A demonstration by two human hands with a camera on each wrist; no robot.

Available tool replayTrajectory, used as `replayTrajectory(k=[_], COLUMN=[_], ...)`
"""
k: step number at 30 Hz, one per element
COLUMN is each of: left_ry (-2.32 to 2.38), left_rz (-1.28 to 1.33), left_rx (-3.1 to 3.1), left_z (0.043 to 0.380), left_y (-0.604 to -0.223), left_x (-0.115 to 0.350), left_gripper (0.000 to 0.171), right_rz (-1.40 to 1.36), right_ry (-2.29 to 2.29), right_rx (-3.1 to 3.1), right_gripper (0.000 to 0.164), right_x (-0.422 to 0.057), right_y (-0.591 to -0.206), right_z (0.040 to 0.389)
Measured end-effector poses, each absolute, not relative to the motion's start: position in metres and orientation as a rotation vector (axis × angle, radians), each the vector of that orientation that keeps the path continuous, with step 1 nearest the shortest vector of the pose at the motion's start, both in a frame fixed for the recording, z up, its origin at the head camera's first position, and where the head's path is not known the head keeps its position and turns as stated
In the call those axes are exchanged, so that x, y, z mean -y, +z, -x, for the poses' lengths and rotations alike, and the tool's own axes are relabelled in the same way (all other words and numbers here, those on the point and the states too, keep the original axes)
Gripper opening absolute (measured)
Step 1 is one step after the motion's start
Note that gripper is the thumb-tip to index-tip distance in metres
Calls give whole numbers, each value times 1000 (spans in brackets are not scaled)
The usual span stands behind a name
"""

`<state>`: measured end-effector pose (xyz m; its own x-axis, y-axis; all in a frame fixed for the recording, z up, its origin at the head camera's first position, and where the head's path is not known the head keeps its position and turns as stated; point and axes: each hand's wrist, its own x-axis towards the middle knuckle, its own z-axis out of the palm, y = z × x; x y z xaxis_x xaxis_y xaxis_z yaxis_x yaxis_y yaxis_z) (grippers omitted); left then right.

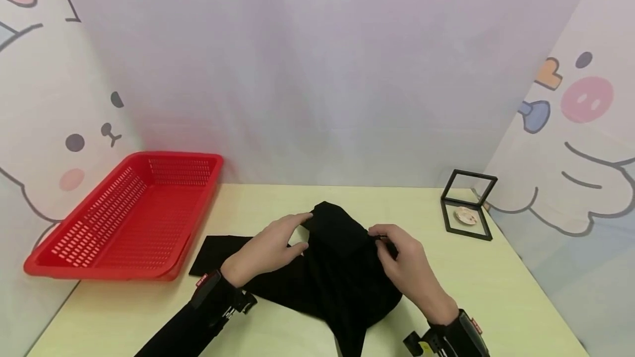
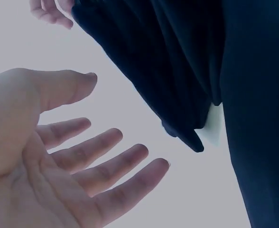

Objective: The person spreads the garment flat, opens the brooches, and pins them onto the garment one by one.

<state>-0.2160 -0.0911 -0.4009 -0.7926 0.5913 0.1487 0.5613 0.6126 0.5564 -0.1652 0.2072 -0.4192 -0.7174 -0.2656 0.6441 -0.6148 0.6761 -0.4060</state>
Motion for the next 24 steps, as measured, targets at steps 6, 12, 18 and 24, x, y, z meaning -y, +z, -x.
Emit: replayTrajectory(k=[6, 12, 18, 24], left_ry=[852, 758, 771, 871], left_rz=[-959, -1008, -1185, -1174], left_rx=[-2736, -2700, -2613, -2642], left_z=[219, 215, 212, 213], left_y=[-411, -420, -419, -416], left_x=[84, 75, 67, 70], left_gripper=[53, 56, 53, 57], right_rz=[-741, -750, -695, -406], right_ry=[845, 850, 710, 779], right_rx=[2475, 2621, 2600, 2462], right_gripper=[33, 48, 35, 10], right_x=[-204, -193, -184, -192], right_y=[-425, -424, -425, -424], right_z=[160, 157, 165, 178])
